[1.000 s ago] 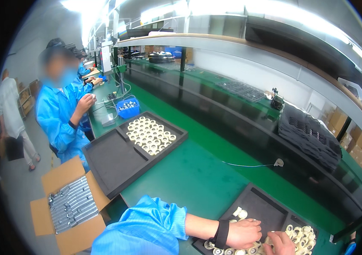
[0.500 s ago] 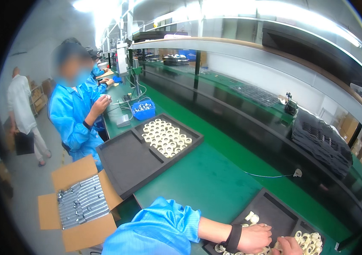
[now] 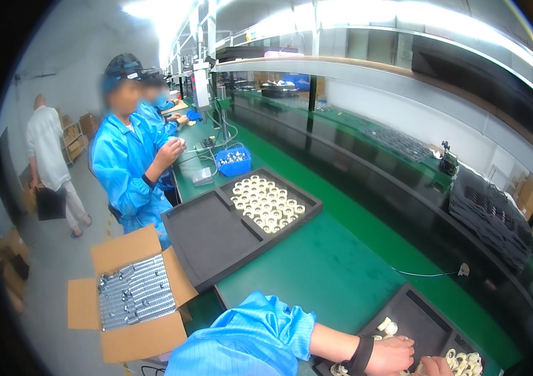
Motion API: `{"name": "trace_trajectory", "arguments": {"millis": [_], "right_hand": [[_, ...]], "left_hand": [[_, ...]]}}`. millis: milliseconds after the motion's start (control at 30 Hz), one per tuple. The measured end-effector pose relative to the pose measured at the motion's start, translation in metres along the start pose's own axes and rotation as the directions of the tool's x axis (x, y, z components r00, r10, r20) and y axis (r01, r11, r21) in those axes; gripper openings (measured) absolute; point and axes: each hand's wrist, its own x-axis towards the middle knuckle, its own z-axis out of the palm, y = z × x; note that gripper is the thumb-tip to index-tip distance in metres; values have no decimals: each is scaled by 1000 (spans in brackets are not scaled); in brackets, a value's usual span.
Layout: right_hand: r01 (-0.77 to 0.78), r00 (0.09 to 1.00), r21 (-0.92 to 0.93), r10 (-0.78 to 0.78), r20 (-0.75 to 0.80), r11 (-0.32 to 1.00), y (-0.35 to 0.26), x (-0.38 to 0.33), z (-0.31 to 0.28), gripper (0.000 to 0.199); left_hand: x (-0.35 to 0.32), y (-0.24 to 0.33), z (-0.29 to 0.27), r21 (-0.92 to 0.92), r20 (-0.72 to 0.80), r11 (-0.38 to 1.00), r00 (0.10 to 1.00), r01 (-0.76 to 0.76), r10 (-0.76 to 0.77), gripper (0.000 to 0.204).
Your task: Assembling small white plastic gear-like components into sub-assemblies on a manufacturing line.
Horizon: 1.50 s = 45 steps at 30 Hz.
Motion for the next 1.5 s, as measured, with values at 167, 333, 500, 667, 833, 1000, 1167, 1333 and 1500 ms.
{"name": "trace_trajectory", "arguments": {"millis": [167,333,500,667,833,1000,1167,1333,1500], "right_hand": [[8,1000,-7,-7,14,1000,-2,3,0,32],[9,1000,-25,-8,19,1000,-3,-1,-1,33],[13,1000,-18,-13,7,1000,0,-1,-1,33],[22,1000,5,-22,0,1000,-2,1,0,32],[55,997,-72,-58,-47,996,0,1,3,30],[30,999,-81,-33,-40,996,0,2,0,29],[56,996,-77,-61,-68,995,0,1,3,28],[9,1000,-43,-9,7,999,-1,3,2,30],[-28,999,-18,29,34,999,-3,3,0,31]], "left_hand": [[-1,-1,2,-12,-39,1000,999,-11,10,27],[3,0,3,-13,-47,999,998,-40,39,26],[4,1,1,-9,-66,999,997,-49,48,26],[1,0,1,3,-75,1000,997,-25,25,27],[2,0,-1,3,-65,999,997,-36,36,26],[2,-1,-1,-16,-51,999,998,-36,35,26],[1,2,-2,38,-89,998,994,-59,62,26],[1,3,-2,15,-82,999,996,-29,30,26],[2,3,-6,9,-55,1000,998,-29,30,26]]}}
